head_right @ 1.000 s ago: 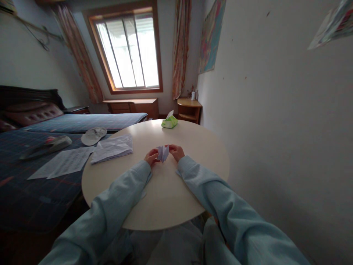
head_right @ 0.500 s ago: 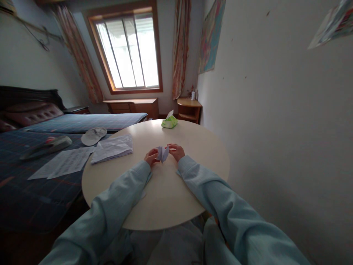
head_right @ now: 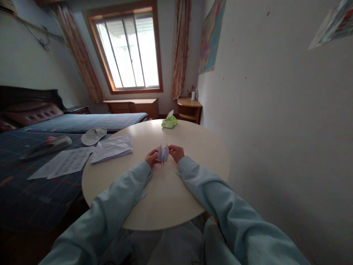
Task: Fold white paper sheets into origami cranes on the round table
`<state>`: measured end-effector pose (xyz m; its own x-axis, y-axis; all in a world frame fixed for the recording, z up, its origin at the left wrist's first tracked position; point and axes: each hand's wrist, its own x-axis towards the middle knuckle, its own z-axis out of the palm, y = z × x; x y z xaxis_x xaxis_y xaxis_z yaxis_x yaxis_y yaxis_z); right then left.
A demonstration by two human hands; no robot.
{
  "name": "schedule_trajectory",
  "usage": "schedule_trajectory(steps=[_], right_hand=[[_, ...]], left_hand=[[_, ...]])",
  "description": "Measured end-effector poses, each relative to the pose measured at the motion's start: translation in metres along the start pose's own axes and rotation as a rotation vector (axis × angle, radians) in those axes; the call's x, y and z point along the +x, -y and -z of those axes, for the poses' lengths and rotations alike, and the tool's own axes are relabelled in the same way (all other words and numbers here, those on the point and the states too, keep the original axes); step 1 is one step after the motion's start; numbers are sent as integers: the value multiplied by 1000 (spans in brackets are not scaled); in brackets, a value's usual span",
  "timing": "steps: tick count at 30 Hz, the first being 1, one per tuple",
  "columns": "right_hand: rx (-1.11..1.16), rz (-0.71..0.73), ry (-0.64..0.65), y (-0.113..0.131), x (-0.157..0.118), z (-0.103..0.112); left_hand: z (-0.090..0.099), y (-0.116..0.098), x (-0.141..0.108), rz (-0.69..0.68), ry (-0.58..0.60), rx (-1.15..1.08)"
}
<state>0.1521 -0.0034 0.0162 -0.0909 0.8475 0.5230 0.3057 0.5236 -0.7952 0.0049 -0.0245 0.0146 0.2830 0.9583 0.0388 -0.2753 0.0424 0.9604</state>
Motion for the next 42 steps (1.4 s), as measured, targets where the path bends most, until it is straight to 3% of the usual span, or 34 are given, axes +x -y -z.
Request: schedule_trajectory(steps=[5, 12, 16, 22, 29, 36, 42], right_hand=[[-135, 42, -31, 1, -1, 2], [-430, 400, -51, 3, -1, 4], [-497, 469, -18, 8, -2, 6], [-604, 275, 80, 10, -3, 6], [-561, 81, 181, 11, -5, 2], [-215, -12, 286, 16, -6, 0], [160, -202, 330, 10, -6, -7]], left_hand=[[0, -2, -1, 6, -15, -16], [-3, -1, -3, 82, 51, -77], [-5, -2, -4, 99, 37, -119], [-2, -2, -2, 112, 17, -148], [3, 2, 5, 1, -93, -94], [6, 1, 5, -111, -128, -30], [7, 2, 6, -163, -149, 5]])
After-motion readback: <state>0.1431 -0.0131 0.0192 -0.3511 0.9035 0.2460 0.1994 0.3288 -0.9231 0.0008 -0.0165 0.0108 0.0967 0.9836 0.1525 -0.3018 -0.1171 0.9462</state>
